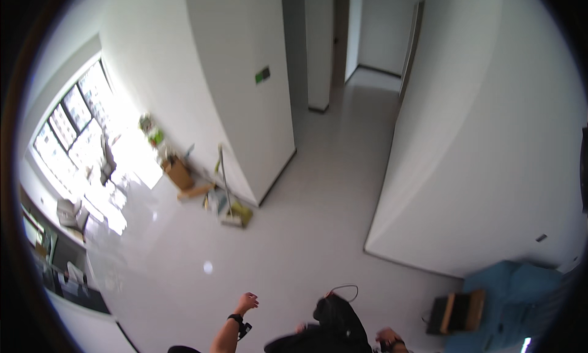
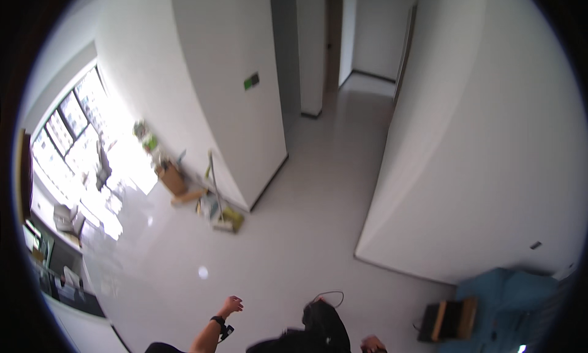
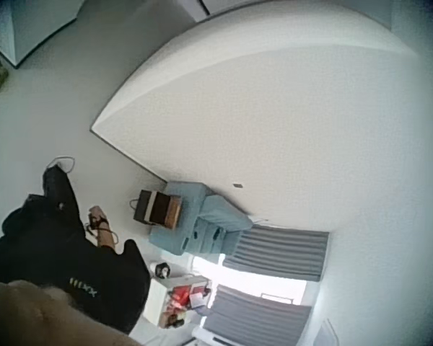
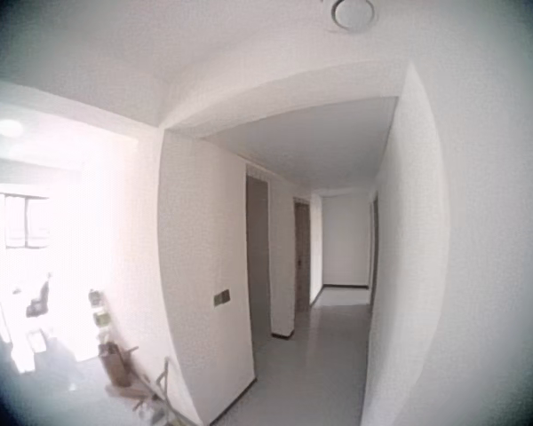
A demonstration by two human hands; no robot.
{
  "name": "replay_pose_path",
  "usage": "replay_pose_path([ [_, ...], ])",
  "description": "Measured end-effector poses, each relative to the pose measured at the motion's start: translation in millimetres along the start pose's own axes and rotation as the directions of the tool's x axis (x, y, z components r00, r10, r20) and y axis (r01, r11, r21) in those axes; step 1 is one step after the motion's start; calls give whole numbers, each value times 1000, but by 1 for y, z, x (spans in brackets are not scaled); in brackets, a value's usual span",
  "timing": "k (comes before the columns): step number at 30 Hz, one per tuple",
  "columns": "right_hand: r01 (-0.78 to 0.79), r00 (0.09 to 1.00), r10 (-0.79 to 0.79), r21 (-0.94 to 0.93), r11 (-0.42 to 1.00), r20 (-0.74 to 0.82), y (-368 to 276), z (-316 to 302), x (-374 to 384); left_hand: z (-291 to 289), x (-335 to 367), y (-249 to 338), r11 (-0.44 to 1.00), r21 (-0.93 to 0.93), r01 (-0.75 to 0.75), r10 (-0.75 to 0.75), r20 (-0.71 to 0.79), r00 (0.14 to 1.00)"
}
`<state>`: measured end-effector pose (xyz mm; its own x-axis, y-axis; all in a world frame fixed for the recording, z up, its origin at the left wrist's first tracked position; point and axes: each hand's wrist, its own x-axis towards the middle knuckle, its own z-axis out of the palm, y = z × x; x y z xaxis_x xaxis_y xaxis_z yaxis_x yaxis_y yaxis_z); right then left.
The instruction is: Collecting shoes from the balcony and drink cans from a bedroom.
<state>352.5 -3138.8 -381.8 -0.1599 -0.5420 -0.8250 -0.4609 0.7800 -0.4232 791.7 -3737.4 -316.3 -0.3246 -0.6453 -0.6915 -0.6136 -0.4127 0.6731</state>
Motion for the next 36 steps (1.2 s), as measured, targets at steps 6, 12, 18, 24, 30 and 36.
replay_pose_path([
  [6,-179,977,211,413,893,-34,-151,-208,132,-20,238,249,877,340,-338,363,-11,932],
  [12,86,965,-8,287,954,-263,-274,-492,280,-11,380,354,972,198,-129,54,348,936],
  [18,232,948,2,700,676,-317,-325,-782,461,-15,435,393,907,-150,395,-361,208,909],
  [24,491,790,-24,608,624,-612,-252,-983,643,11,587,550,817,-145,558,-519,236,821],
  [30,558,459,-323,-14,830,-828,-260,-1073,619,46,863,793,985,115,132,-156,236,959],
  [36,-226,884,465,840,494,-36,-321,-1208,686,195,1132,1227,930,-2,-368,364,150,919],
])
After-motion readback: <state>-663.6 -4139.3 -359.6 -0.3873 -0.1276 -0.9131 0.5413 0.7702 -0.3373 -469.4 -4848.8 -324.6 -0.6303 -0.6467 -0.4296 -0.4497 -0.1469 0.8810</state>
